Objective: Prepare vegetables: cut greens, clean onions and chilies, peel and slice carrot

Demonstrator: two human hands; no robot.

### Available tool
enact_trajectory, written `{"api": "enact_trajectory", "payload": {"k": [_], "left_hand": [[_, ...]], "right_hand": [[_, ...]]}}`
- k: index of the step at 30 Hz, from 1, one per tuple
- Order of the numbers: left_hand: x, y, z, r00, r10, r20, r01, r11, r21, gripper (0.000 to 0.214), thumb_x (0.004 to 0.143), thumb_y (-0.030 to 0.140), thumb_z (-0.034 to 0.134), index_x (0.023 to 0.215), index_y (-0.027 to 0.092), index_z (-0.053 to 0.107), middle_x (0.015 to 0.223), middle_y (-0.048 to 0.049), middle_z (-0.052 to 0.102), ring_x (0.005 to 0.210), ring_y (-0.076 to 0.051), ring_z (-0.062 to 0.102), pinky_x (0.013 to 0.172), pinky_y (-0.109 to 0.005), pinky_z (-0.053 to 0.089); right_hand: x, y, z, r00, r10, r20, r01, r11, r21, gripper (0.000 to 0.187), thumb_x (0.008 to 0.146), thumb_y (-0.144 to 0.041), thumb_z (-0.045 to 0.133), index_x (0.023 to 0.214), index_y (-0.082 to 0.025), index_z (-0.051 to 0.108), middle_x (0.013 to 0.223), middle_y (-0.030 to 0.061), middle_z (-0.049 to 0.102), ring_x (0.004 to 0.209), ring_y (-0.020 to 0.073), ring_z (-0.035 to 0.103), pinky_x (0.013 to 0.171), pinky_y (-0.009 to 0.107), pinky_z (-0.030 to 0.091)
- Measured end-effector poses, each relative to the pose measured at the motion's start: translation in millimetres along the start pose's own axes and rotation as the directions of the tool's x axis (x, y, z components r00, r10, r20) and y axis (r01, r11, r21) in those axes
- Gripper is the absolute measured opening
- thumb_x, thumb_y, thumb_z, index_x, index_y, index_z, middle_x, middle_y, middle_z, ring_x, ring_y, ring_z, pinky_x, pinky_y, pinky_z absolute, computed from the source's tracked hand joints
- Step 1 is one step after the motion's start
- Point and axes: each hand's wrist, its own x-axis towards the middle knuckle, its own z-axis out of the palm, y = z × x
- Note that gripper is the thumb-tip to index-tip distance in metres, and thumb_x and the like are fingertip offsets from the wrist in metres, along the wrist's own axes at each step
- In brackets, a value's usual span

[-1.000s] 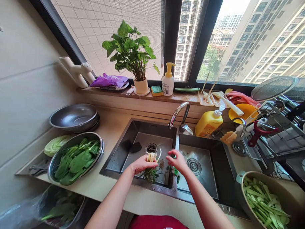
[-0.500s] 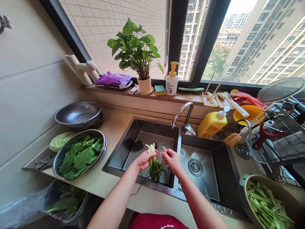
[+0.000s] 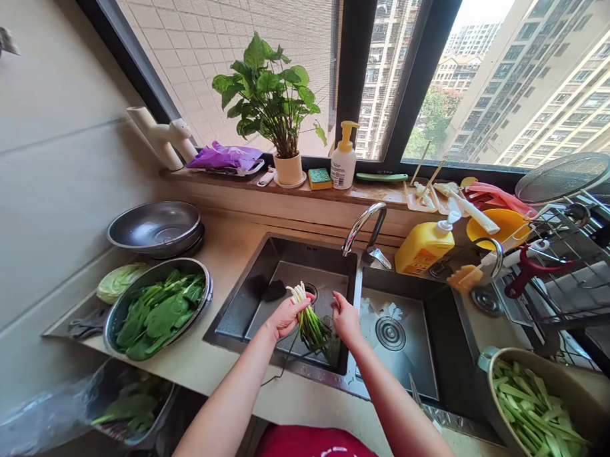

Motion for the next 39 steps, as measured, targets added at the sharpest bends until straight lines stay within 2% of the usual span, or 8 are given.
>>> {"api": "enact_trajectory", "payload": {"k": [4,9,15,20,24,31,35,39], "left_hand": [[0.5,2.4,2.3,0.998,0.046,-0.051,-0.044,0.998,0.036,0.048,0.055,0.033,0.079,0.094,0.014,0.061,0.068,0.0015,0.061,0.063,-0.01,0.056,0.064,-0.023,0.041],[-0.7,-2.9,13.3,0.998,0.044,-0.054,-0.043,0.999,0.019,0.048,0.051,0.033,0.081,0.09,0.014,0.06,0.071,-0.0013,0.064,0.068,-0.015,0.06,0.067,-0.027,0.044],[-1.4,-2.2,18.0,0.994,0.087,-0.06,-0.083,0.995,0.057,0.044,0.053,0.036,0.079,0.085,0.013,0.059,0.067,0.0006,0.061,0.062,-0.012,0.057,0.063,-0.024,0.043],[4.2,-4.9,20.1,0.978,0.148,-0.149,-0.132,0.985,0.11,0.04,0.057,0.039,0.076,0.081,0.013,0.059,0.059,0.0034,0.055,0.054,-0.008,0.05,0.055,-0.02,0.037],[5.6,-6.2,21.7,0.97,0.162,-0.18,-0.142,0.983,0.12,0.038,0.056,0.039,0.077,0.077,0.013,0.058,0.062,0.0034,0.056,0.055,-0.008,0.05,0.056,-0.02,0.038],[0.2,-0.6,23.2,0.992,0.118,-0.041,-0.105,0.968,0.228,0.035,0.059,0.04,0.074,0.074,0.013,0.058,0.063,0.0027,0.057,0.058,-0.008,0.051,0.06,-0.021,0.039],[-3.0,0.8,23.0,0.998,0.055,0.036,-0.063,0.956,0.287,0.034,0.06,0.04,0.074,0.072,0.013,0.059,0.063,0.0025,0.057,0.058,-0.008,0.05,0.06,-0.021,0.037],[-6.1,-4.2,25.0,0.997,0.035,0.068,-0.05,0.969,0.24,0.035,0.061,0.043,0.072,0.077,0.013,0.061,0.067,0.0011,0.059,0.06,-0.009,0.051,0.061,-0.022,0.037]], "right_hand": [[-0.1,-0.4,8.7,0.995,-0.066,0.075,0.062,0.997,0.054,0.018,0.075,-0.034,0.048,0.082,-0.021,0.058,0.071,0.0018,0.064,0.066,0.0167,0.057,0.065,0.029,0.043],[-5.4,-5.8,16.4,0.968,-0.084,0.238,0.043,0.984,0.171,0.021,0.06,-0.036,0.065,0.07,-0.02,0.054,0.063,-0.0033,0.058,0.055,0.0115,0.049,0.054,0.023,0.039],[-8.4,-5.5,5.8,0.967,-0.07,0.244,0.03,0.986,0.166,0.019,0.067,-0.036,0.056,0.06,-0.019,0.051,0.053,-0.0053,0.047,0.051,0.0095,0.041,0.05,0.021,0.031],[-12.1,-3.3,5.0,0.969,-0.044,0.245,0.01,0.99,0.141,0.019,0.068,-0.037,0.053,0.063,-0.019,0.053,0.053,-0.0049,0.047,0.051,0.01,0.04,0.049,0.021,0.031],[-14.7,-4.1,3.7,0.967,-0.059,0.247,0.02,0.987,0.157,0.019,0.068,-0.036,0.056,0.062,-0.019,0.051,0.054,-0.005,0.046,0.051,0.0092,0.038,0.049,0.02,0.03],[-17.0,-5.5,4.2,0.954,-0.079,0.29,0.013,0.975,0.223,0.023,0.072,-0.042,0.054,0.071,-0.019,0.053,0.054,-0.0061,0.046,0.046,0.0079,0.035,0.045,0.02,0.028],[-16.7,-6.5,0.5,0.937,-0.166,0.308,0.123,0.98,0.156,0.028,0.079,-0.042,0.046,0.066,-0.019,0.055,0.053,-0.0049,0.044,0.048,0.0089,0.037,0.047,0.02,0.028],[-15.8,-10.9,-4.6,0.931,-0.241,0.273,0.233,0.97,0.063,0.029,0.08,-0.038,0.043,0.063,-0.018,0.056,0.055,-0.0038,0.045,0.052,0.0094,0.036,0.049,0.02,0.028]]}}
